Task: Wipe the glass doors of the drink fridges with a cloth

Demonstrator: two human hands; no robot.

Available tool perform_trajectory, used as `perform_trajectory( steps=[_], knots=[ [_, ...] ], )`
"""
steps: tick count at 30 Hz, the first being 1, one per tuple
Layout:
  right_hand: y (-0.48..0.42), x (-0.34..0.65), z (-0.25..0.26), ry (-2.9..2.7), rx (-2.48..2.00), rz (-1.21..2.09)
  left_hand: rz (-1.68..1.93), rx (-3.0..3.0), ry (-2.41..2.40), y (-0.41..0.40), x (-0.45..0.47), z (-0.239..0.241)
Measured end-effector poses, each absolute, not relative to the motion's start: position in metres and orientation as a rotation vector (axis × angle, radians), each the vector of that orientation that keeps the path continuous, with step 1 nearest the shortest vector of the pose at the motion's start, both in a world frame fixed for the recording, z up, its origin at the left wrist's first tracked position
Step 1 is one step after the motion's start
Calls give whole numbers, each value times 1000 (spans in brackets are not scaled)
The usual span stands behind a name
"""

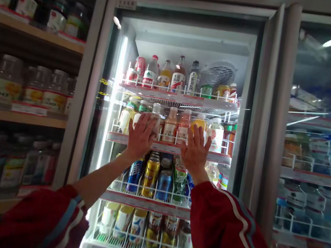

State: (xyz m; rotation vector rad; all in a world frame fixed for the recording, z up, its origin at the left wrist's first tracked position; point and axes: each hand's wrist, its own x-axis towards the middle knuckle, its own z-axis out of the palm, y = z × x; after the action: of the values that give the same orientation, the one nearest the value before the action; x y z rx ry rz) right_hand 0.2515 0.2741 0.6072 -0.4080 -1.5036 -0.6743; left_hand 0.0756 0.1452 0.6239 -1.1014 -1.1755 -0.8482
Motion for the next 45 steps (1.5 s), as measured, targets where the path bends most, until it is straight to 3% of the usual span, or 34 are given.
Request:
perform_trajectory(
  steps=[12, 20, 27, 33, 45],
  knots=[
    [269, 252, 608, -1561, -512, -682, -1070, -1026, -1264, 123, 49, 608],
    [267, 251, 607, -1610, -515, -652, -780, -1188, -1229, 154, 99, 600],
    [266, 251, 607, -1681, -470, -603, -928, -956, -1334, 147, 89, 605],
    [263, 254, 605, -1670, -408, -597, -736, -1119, -1320, 169, 131, 587],
    [265, 259, 600, -1725, -283, -709, -865, -940, -1389, 120, 64, 570]
  ],
)
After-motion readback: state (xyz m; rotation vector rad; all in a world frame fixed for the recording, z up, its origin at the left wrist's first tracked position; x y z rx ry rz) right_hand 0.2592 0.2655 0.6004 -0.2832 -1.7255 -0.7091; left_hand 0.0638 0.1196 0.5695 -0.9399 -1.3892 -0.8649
